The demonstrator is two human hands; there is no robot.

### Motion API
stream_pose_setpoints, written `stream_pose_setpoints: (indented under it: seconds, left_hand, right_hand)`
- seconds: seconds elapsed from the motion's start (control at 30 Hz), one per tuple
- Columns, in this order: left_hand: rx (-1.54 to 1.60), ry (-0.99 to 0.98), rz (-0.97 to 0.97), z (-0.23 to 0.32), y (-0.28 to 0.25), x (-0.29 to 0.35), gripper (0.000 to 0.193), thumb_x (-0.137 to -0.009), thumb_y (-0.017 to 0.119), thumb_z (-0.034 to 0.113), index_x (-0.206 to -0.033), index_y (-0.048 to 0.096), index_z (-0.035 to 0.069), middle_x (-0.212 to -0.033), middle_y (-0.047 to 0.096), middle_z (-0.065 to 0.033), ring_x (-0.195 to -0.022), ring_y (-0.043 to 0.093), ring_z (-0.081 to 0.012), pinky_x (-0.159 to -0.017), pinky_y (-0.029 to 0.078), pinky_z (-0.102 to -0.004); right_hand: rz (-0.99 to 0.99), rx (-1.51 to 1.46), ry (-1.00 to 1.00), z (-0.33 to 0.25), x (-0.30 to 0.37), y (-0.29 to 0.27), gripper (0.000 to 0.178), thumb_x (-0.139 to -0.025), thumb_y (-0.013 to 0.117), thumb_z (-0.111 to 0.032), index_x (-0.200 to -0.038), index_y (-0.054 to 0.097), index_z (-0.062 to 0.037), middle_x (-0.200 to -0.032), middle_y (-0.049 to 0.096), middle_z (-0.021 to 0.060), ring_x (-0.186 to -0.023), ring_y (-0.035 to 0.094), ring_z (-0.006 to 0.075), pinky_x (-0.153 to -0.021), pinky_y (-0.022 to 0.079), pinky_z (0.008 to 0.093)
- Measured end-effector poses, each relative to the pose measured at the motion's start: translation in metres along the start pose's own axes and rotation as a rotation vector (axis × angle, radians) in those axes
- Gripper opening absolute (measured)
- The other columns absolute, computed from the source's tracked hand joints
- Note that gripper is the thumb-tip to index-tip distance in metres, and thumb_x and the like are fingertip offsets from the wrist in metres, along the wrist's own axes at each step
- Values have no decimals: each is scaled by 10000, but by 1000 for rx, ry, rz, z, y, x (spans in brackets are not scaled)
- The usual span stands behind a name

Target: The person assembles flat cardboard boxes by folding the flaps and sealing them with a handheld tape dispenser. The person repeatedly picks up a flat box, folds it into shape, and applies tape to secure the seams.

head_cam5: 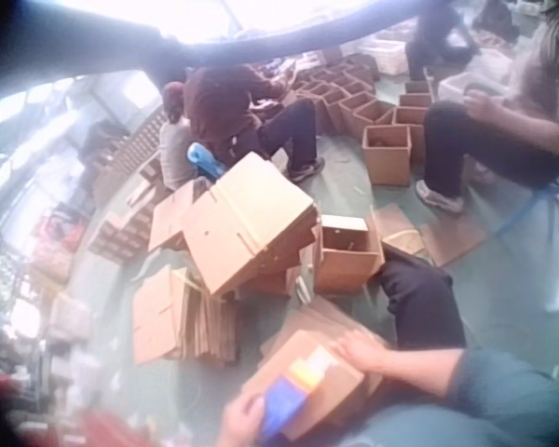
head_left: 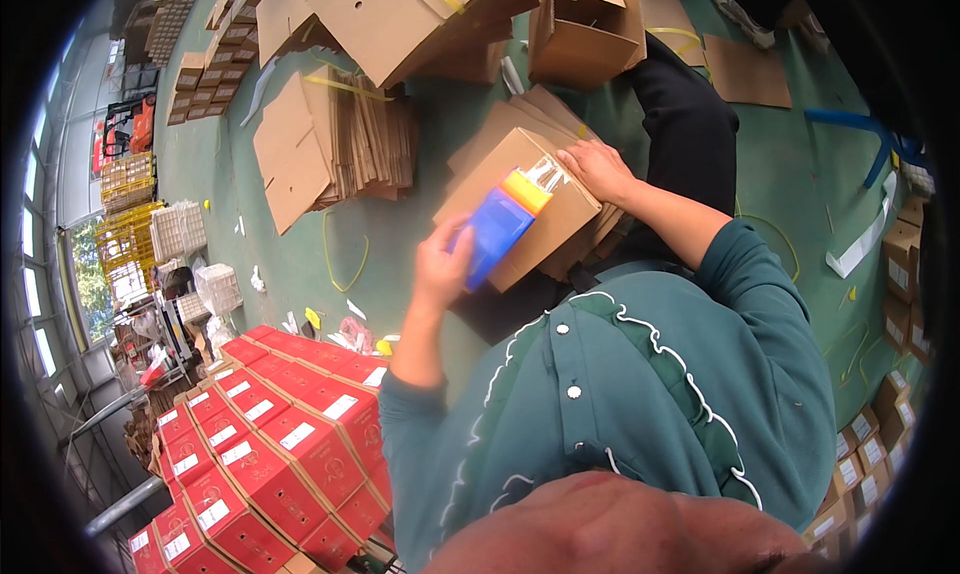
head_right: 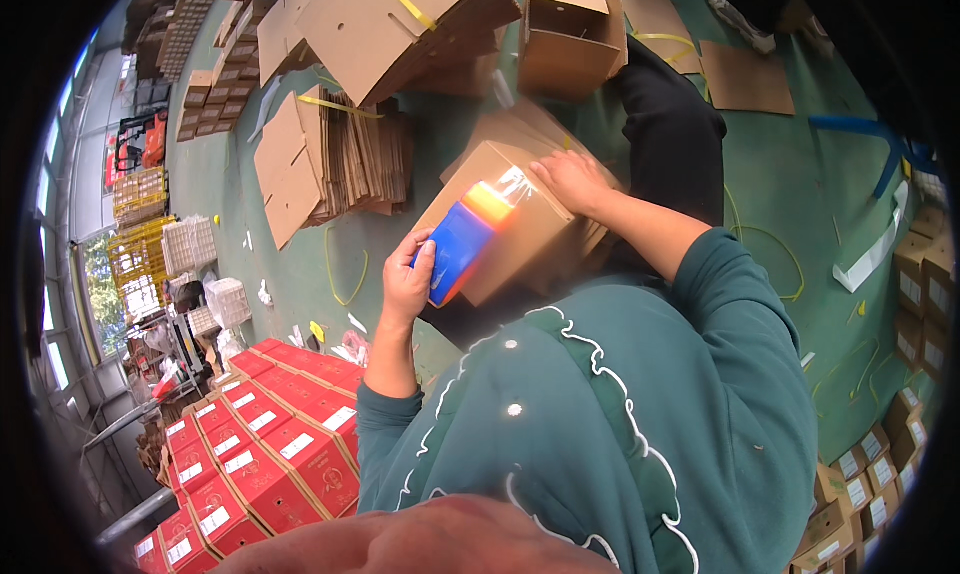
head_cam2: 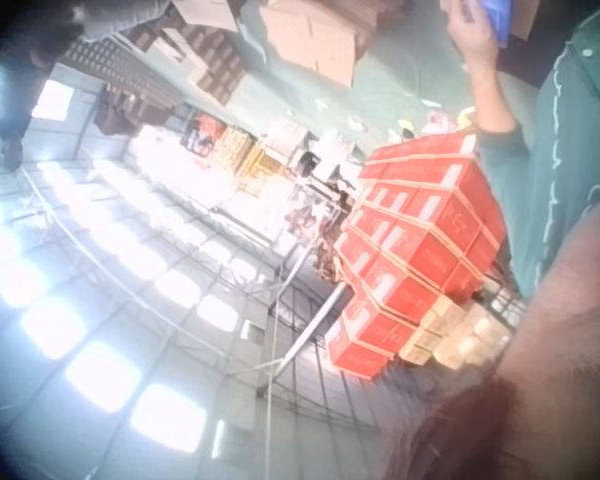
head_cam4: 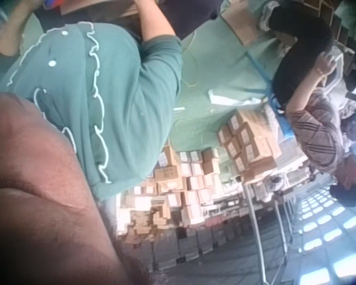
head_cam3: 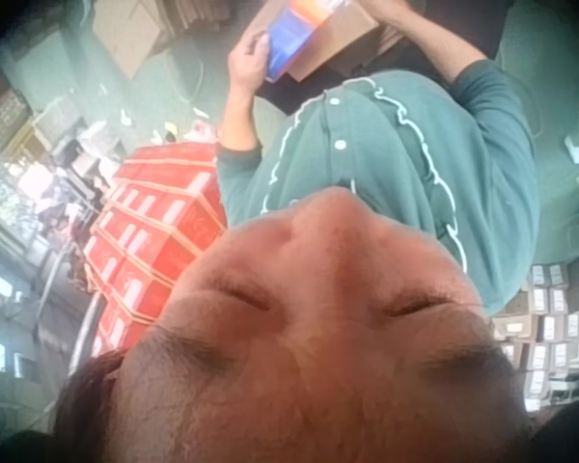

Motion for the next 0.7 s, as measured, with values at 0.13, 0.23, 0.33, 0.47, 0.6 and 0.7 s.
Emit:
stream_pose_setpoints:
  seconds: [0.13,0.23,0.33,0.47,0.6,0.7]
  left_hand:
    - [12,14,7,5,0,3,287,-944,626,243,-1116,667,17,-739,651,-27,-660,579,-76,-624,489,-254]
    - [14,2,-39,12,5,-3,283,-962,614,222,-1113,658,-13,-852,667,-25,-767,580,-75,-710,480,-239]
    - [36,-73,-43,12,3,5,283,-964,615,212,-1110,655,-27,-906,675,-25,-815,583,-75,-752,478,-231]
    - [-5,55,35,5,3,3,297,-922,644,239,-1101,672,4,-769,698,-80,-704,652,-131,-687,522,-282]
    - [103,-36,-70,13,9,3,295,-906,660,241,-1083,681,6,-814,709,-110,-739,668,-148,-713,525,-284]
    - [163,-73,-206,20,16,10,310,-891,670,266,-1086,686,26,-886,717,-132,-771,688,-193,-750,533,-296]
  right_hand:
    - [-253,45,219,9,-10,4,459,-1020,381,-381,-1244,564,-26,-1240,605,226,-1158,560,410,-965,438,479]
    - [-197,-137,283,64,-44,42,501,-1021,378,-396,-1322,491,-12,-1296,581,248,-1224,537,408,-1011,421,456]
    - [159,-581,182,30,-64,39,562,-1027,410,-478,-1331,494,-13,-1209,638,181,-1145,601,281,-1008,429,367]
    - [-37,-950,95,12,-87,49,637,-1008,415,-556,-1083,663,26,-1018,687,157,-989,615,259,-960,435,333]
    - [-3,-801,147,19,-84,30,728,-987,405,-620,-869,718,27,-835,695,121,-813,628,195,-856,481,314]
    - [-555,-394,143,-20,-108,-15,722,-966,435,-629,-871,725,25,-804,708,112,-811,674,197,-818,520,313]
Point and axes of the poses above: each hand's wrist, its own x-axis away from the middle knuckle, its own y-axis out of the palm, z = x × y, the point moved 3 cm from there along -x, towards the middle knuckle
